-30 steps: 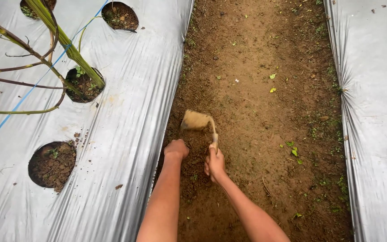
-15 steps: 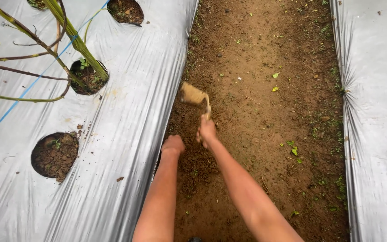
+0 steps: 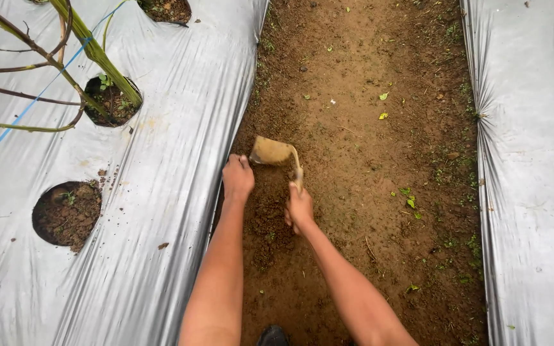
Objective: Using a small hand hoe to loosen soil and then scooping it by hand into planting holes in a plastic-covered garden bed.
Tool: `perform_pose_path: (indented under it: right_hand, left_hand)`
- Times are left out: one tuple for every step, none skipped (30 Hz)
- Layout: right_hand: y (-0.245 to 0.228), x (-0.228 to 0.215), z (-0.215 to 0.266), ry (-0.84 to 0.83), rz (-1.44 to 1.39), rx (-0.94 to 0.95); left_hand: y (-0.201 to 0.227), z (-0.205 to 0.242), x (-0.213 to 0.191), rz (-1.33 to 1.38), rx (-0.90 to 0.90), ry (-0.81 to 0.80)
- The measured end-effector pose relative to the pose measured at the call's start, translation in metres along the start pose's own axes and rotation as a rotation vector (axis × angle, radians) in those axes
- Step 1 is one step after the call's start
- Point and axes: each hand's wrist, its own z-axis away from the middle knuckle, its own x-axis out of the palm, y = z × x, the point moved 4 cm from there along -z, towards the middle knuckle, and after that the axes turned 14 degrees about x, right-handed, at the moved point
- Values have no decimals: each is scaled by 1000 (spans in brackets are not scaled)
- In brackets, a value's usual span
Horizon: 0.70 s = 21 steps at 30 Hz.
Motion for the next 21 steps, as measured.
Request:
perform_pose_path:
  right_hand:
    - [-22, 10, 3, -17, -16, 27]
    - [-16, 17, -8, -17, -18, 23]
    - [-8, 22, -19, -27, 8, 48]
    - [1, 28, -31, -37, 34, 74]
    - [13, 21, -18, -33, 36, 75]
    - [22, 16, -5, -72, 154, 10]
    - [28, 13, 6, -111, 271, -59]
    - [35, -1, 13, -108, 270, -62]
    - [42, -12, 20, -88, 381, -107]
    - [49, -23, 27, -68, 492, -152]
    - [58, -41, 25, -66, 489, -146]
    - [69, -57, 23, -74, 573, -139]
    - [75, -71, 18, -83, 660, -141]
    - [76, -75, 10, -83, 659, -144]
    - [79, -78, 3, -86, 631, -152]
    - [82, -81, -5, -88, 602, -160]
    - [71, -71, -1, -93, 605, -159]
    - [60, -61, 2, -103, 535, -169]
    - [52, -52, 8, -113, 463, -171]
    - [58, -38, 1, -118, 464, -163]
    - [60, -23, -9, -145, 439, -135]
  left_hand:
    - [19, -4, -17, 235, 34, 91]
    - [16, -9, -17, 235, 39, 93]
    - [13, -13, -15, 333, 13, 126]
    - [9, -17, -12, 431, -12, 159]
    - [11, -14, -16, 434, -13, 156]
    - [12, -11, -20, 545, -8, 199]
    - [15, -12, -25, 656, 2, 242]
    - [15, -13, -22, 659, 6, 242]
    - [12, -13, -21, 637, 0, 206]
    - [9, -14, -19, 615, -5, 171]
    - [7, -14, -15, 613, -8, 165]
    - [5, -14, -11, 597, 0, 141]
    - [4, -18, -11, 581, 13, 124]
    - [5, -20, -10, 581, 16, 125]
    - [3, -21, -9, 588, 15, 112]
    - [2, -21, -7, 595, 14, 99]
    - [5, -22, -8, 593, 10, 104]
    - [9, -22, -10, 602, 8, 115]
    - [11, -21, -11, 608, 0, 122]
    - [10, -15, -14, 604, -8, 121]
    - [15, -15, -19, 608, 17, 127]
